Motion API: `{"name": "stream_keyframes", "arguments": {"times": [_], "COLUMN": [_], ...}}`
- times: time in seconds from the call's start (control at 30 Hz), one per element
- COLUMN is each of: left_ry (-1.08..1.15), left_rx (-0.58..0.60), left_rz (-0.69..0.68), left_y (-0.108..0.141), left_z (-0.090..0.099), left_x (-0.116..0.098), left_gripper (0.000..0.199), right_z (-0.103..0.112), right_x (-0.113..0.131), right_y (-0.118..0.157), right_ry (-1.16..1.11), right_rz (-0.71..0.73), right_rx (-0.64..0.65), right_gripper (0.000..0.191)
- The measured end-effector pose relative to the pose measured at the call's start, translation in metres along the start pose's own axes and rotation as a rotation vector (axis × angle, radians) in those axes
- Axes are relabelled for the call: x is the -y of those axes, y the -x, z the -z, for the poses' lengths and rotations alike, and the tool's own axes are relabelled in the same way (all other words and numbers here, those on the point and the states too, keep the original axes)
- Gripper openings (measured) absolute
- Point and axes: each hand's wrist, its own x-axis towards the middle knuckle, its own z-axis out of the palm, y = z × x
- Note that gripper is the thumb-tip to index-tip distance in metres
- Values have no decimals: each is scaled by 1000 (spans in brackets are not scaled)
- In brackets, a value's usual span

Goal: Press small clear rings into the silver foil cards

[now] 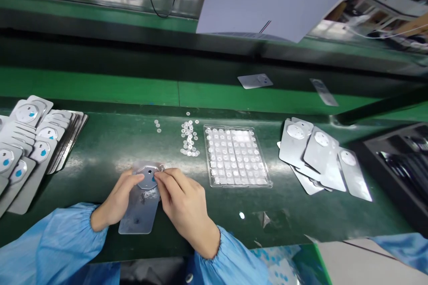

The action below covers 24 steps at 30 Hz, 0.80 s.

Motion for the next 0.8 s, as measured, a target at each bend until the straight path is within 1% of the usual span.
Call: {"name": "stream_keyframes", "arguments": {"times": [0.1, 0.17, 0.2, 0.23, 0.3, 0.37, 0.5, 0.6, 0.67, 0.73, 0.8], "left_ry": [34, 54, 53, 47, 38, 28, -46, -88, -93, -86, -67], "left_rx": [-69, -129, -141, -134, -69, -24, -39, 25, 40, 29, -7], "left_rz": [-6, -22, -30, -34, -35, -39, -98, -128, -128, -129, -122], "left_y": [-6, -9, -11, -12, -12, -11, -6, -2, 0, 0, -1], "left_z": [3, 5, 5, 5, 4, 3, 1, 1, 0, 0, -1], "left_x": [12, 18, 19, 19, 16, 13, 9, 7, 6, 5, 4], "left_gripper": [34, 32, 32, 34, 40, 44, 42, 42, 42, 42, 40], "right_z": [-3, -6, -6, -7, -7, -7, -8, -8, -7, -7, -8], "right_x": [-1, -2, -2, -2, -3, -3, -5, -5, -4, -3, -3], "right_y": [1, 3, 4, 6, 7, 8, 7, 7, 6, 6, 8], "right_ry": [81, 52, 9, -46, -153, -189, -60, 10, 46, 70, 46], "right_rz": [52, 61, 44, 13, -56, -84, -23, 0, 9, 15, 9], "right_rx": [-2, -18, -28, -40, -62, -69, -31, -16, -5, 14, 21], "right_gripper": [11, 11, 12, 13, 14, 14, 15, 13, 11, 9, 10]}}
